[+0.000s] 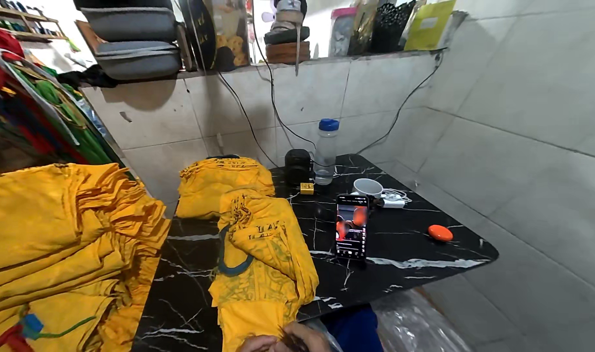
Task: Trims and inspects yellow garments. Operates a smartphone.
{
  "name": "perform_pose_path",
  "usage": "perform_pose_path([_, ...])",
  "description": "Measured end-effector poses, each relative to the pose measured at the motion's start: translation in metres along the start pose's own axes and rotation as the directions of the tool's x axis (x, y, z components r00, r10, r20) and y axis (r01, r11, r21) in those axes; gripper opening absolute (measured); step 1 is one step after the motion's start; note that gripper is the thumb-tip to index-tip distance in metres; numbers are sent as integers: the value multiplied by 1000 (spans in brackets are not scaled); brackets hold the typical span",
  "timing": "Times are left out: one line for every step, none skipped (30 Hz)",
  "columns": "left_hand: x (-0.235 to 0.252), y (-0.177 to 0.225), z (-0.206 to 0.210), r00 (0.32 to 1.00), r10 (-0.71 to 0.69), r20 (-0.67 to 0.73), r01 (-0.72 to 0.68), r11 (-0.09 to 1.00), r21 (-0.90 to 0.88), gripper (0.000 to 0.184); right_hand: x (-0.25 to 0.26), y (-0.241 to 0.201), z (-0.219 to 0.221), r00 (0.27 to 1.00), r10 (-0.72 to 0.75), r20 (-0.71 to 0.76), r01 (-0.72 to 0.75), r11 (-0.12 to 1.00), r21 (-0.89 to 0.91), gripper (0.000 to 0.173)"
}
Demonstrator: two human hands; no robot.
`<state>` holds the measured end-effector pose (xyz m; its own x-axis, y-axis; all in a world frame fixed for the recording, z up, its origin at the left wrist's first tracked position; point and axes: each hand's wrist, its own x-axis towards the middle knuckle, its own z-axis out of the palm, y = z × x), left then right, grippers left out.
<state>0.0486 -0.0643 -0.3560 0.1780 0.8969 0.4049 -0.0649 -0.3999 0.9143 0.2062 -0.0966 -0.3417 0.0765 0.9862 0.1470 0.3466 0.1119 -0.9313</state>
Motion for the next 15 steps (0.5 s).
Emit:
perform_pose_path([0,-2,0,1000,16,-4,-16,1000,-2,13,0,3,0,1000,-6,-8,7,1000,23,32])
perform_pose_path([1,-3,-1,1000,26,-12,-26,1000,-14,12,-1,5,-1,1000,-10,-4,10,999,49,31])
perform_pose_path([1,-4,-2,999,29,-19,-29,999,-35,12,-1,6,-3,1000,-12,14,11,998,66,31])
perform_pose_path([2,-3,-3,1000,15,-27,-16,998,-55,13,-2,7,-4,999,-16,33,14,997,70,31])
perform_pose_path([3,0,-3,999,-6,-36,4,997,-72,14,-3,8,-5,999,-23,41,20,998,63,30])
perform_pose_path([3,2,-2,999,-24,-39,21,997,-80,17,-3,8,-6,999,-28,38,27,999,39,29])
perform_pose_path([4,4,-1,999,-36,-37,33,996,-80,20,-3,7,-6,999,-28,30,28,1000,1,29])
perform_pose_path([4,5,-1,999,-43,-30,40,996,-74,23,-3,4,-6,1000,-16,26,17,999,-40,31])
perform_pose_path([4,6,0,999,-48,-18,47,997,-67,25,-2,1,-7,1000,1,31,1,998,-59,34])
perform_pose_path([4,5,0,999,-47,-11,46,997,-63,25,-2,0,-6,999,14,33,-12,998,-56,35])
perform_pose_path([4,5,1,999,-44,-12,43,997,-58,24,-2,0,-5,999,19,27,-18,999,-29,33])
perform_pose_path([4,4,2,999,-38,-18,37,998,-52,22,-2,1,-3,1000,23,18,-23,1000,7,31])
perform_pose_path([4,3,2,999,-27,-25,26,998,-51,20,-2,2,-1,1000,21,13,-22,999,40,29])
perform_pose_path([5,2,2,999,-19,-37,17,998,-55,19,-3,4,-1,1000,14,15,-15,997,69,28])
perform_pose_path([4,2,3,999,-19,-50,15,997,-70,18,-3,5,-2,1000,-1,27,-1,996,92,28])
